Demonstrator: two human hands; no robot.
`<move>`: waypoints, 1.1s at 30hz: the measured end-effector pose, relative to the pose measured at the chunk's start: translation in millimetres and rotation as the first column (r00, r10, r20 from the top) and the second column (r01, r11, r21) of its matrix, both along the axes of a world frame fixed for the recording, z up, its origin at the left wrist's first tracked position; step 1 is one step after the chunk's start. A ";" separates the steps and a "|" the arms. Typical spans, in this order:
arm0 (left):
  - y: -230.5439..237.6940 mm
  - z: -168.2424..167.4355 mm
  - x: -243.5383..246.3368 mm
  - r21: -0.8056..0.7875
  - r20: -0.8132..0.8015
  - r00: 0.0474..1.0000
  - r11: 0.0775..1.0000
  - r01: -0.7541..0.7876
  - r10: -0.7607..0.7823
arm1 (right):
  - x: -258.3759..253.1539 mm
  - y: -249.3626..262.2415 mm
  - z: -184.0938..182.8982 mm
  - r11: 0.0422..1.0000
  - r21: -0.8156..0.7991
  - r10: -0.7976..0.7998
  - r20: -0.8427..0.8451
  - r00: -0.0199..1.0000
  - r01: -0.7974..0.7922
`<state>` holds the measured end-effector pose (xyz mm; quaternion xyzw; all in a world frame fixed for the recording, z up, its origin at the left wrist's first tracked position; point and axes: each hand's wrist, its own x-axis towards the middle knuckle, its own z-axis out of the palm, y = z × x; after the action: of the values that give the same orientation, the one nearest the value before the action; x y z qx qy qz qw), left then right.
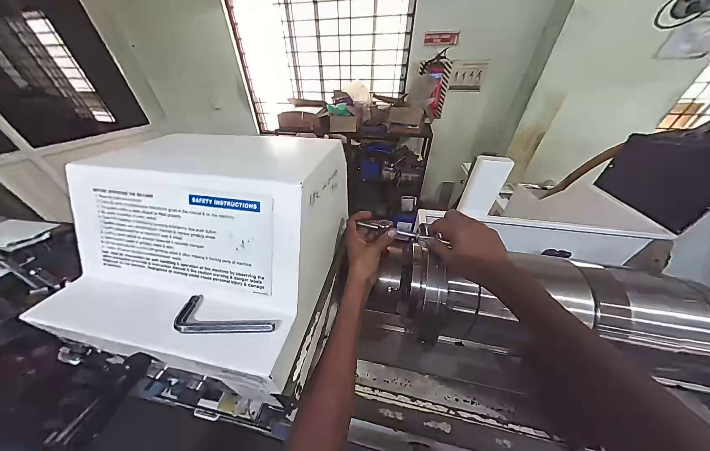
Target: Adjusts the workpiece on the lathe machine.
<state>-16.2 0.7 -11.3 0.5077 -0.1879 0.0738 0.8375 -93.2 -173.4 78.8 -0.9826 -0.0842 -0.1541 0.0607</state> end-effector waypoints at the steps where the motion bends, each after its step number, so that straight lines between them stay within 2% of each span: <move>1: 0.3 0.1 1.3 -0.016 0.012 1.000 1.000 0.010 -0.010 | -0.5 3.8 0.0 1.000 -0.007 0.002 -0.001 1.000 -0.002; 4: 0.3 6.5 -0.9 -0.043 0.092 0.996 0.999 0.013 -0.009 | 2.8 3.0 -0.8 0.997 -0.022 0.081 0.063 0.995 -0.079; 7: 5.4 32.1 -8.4 -0.037 0.231 0.973 0.999 0.006 0.003 | 5.9 -9.7 10.0 0.979 0.029 0.193 0.187 0.963 -0.201; 11: -1.5 65.7 1.8 -0.161 0.334 0.942 0.987 0.010 0.044 | 15.4 -21.8 31.4 0.942 0.114 0.277 0.259 0.925 -0.315; 14: -2.7 56.7 2.0 -0.183 0.303 0.952 0.983 0.009 0.048 | 22.8 -26.7 34.7 0.936 0.082 0.322 0.197 0.926 -0.343; 20: -2.4 11.2 3.0 -0.203 0.211 0.977 0.979 0.017 0.027 | 44.4 -31.7 24.2 0.909 -0.043 0.417 0.049 0.908 -0.415; 24: 6.9 4.4 -8.1 -0.060 0.215 0.976 0.998 -0.032 0.044 | 59.1 -39.7 24.8 0.863 -0.079 0.499 -0.015 0.867 -0.498; 27: 9.3 7.5 -10.1 0.086 0.258 0.960 0.987 -0.137 0.110 | 74.3 -49.9 24.2 0.809 -0.107 0.576 -0.055 0.816 -0.578; 30: 10.2 13.2 -15.4 0.273 0.330 0.921 0.913 -0.303 0.208 | 88.6 -55.1 22.9 0.794 -0.117 0.586 -0.113 0.802 -0.597; 33: 11.8 20.9 -22.3 0.416 0.323 0.902 0.813 -0.408 0.287 | 102.7 -53.6 24.5 0.811 -0.139 0.550 -0.148 0.822 -0.568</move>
<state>-38.4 12.6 9.7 0.7094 -0.2052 0.2406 0.6298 9.6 -227.0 103.3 -0.9221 -0.3798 -0.0717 0.0203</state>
